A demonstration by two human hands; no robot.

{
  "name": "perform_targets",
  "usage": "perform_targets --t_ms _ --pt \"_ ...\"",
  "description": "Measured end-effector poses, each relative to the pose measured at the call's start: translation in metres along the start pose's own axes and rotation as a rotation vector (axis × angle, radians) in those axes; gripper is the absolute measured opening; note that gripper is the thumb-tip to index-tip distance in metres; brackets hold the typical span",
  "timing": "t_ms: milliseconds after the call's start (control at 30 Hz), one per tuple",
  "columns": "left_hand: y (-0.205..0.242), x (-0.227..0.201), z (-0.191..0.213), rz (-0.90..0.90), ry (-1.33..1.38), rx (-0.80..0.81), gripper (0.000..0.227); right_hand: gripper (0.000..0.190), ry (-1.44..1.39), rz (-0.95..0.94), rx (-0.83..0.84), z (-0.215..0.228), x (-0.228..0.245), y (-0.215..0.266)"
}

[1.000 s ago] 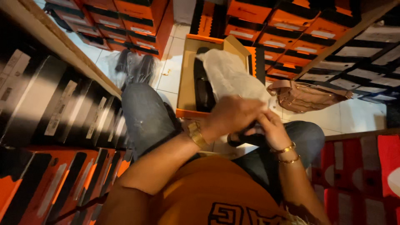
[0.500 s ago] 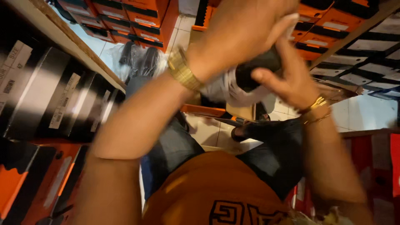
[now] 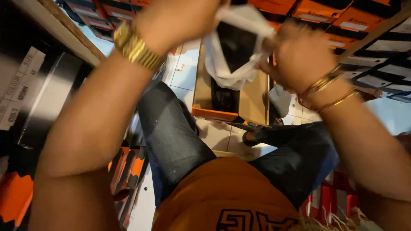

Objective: The person sits on the floor and wipes a black shoe with a cloth, then places it in a shoebox. The person repeats this process with another shoe, wiping it and placing it in a box.

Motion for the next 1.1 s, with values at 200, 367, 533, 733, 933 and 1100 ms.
perform_targets --t_ms 200,367,533,733,933,1100 --pt "0.067 -0.022 0.005 0.132 0.195 0.121 0.021 0.022 -0.540 0.368 -0.208 -0.023 0.015 0.049" --pt "0.105 -0.040 -0.007 0.437 0.879 0.562 0.015 0.024 -0.904 0.367 -0.195 0.001 0.020 0.093" --pt "0.168 -0.076 -0.041 0.106 0.717 0.509 0.078 0.014 -1.187 0.026 -0.279 -0.037 0.049 0.118" --pt "0.210 -0.132 -0.104 0.214 0.272 0.103 0.104 0.017 -1.253 -0.071 -0.459 0.013 0.076 0.075" --pt "0.167 -0.082 -0.081 0.535 1.573 0.031 0.027 0.036 -1.365 0.222 -0.628 0.052 0.074 0.040" --pt "0.149 -0.057 -0.031 0.501 0.760 -0.435 0.045 0.021 -1.353 -0.195 -0.670 -0.081 0.083 -0.005"
Point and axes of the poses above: each hand's wrist, its own y-axis away from the middle knuckle, its own z-axis out of the back of the hand, x = y × z, the point moved 1 cm from there along -y, towards the middle knuckle, and after that the axes turned 10 degrees about z, right-handed, at the moved point
